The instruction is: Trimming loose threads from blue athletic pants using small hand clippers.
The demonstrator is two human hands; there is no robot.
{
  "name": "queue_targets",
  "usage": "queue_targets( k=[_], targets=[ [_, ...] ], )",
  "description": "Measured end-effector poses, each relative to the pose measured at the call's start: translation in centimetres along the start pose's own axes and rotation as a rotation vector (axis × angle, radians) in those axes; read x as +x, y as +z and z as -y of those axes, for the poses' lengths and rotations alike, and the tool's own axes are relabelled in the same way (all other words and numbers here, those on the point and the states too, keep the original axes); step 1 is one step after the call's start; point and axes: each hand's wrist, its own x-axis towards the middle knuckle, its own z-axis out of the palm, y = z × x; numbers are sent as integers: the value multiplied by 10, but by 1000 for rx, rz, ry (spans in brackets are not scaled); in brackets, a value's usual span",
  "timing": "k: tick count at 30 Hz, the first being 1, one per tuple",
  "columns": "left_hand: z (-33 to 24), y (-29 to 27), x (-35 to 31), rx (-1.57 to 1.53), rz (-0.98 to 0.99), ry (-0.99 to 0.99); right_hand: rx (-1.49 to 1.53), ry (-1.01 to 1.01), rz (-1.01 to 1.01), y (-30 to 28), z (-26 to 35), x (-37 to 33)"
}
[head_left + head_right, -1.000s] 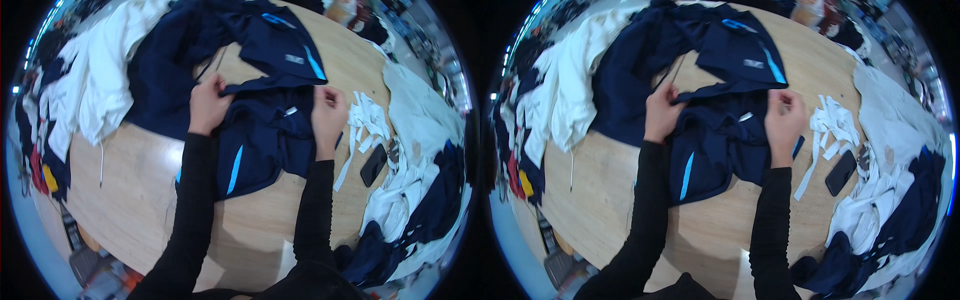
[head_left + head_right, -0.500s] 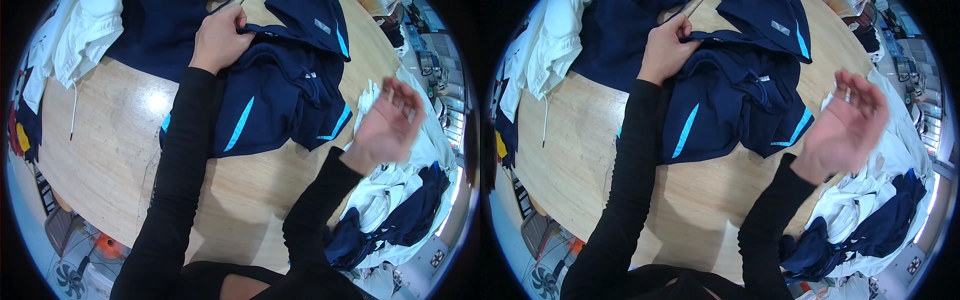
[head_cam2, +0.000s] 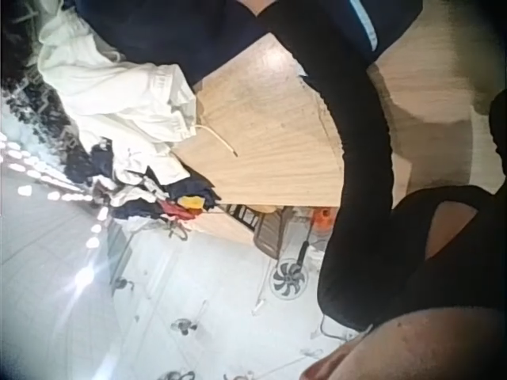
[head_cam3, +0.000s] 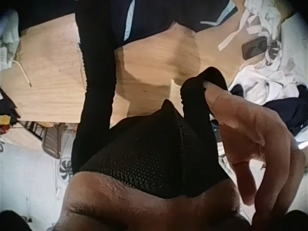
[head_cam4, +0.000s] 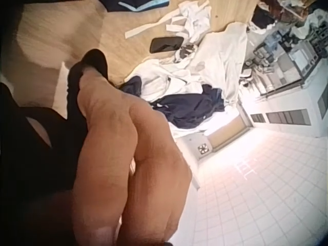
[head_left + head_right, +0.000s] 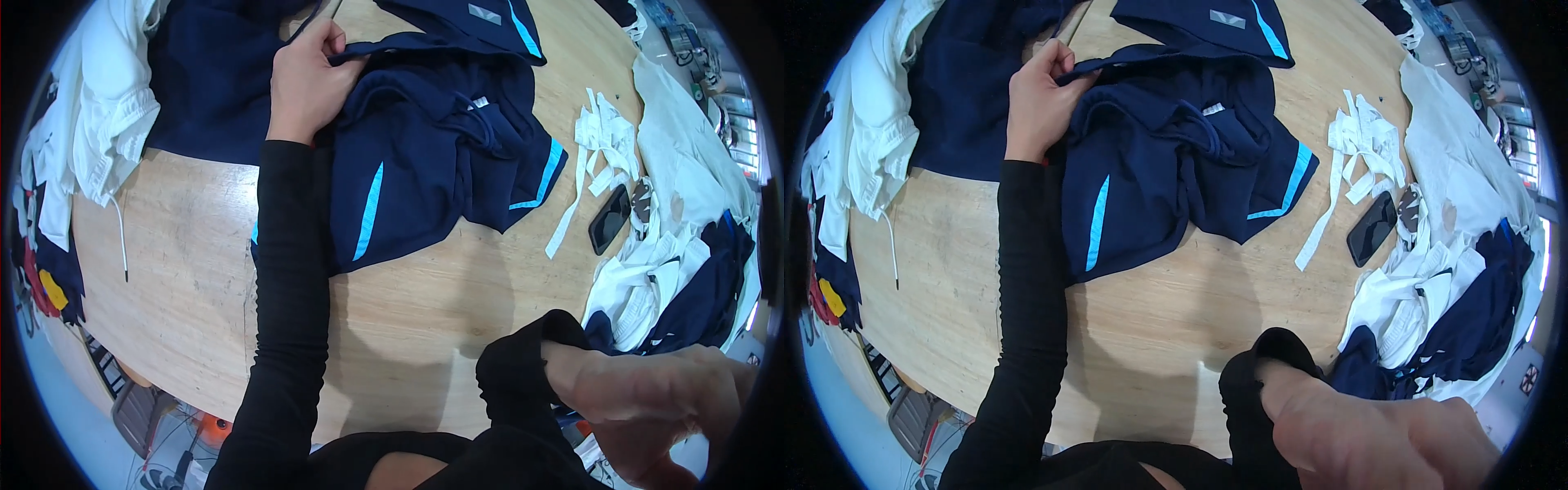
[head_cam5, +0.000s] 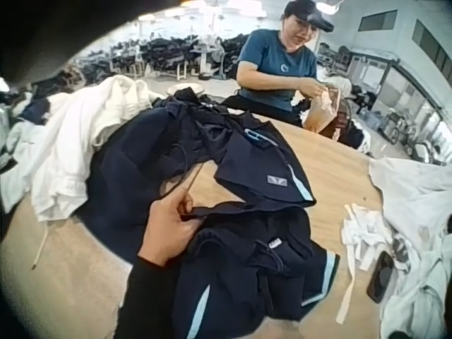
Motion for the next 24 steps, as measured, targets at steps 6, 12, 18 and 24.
queue_targets(
  k=[6,12,18,24],
  targets=[
    [2,-1,3,-6,-2,27,123,-22,-61,4,12,-4],
    [0,-2,2,-25,-4,6,205,-49,-84,14,19,-3],
    [-3,2,2,-10,5,18,302,-78,-123,20,17,1],
    [-1,-3,2,-1,7,0,409,-98,-156,33,16,1]
  ],
)
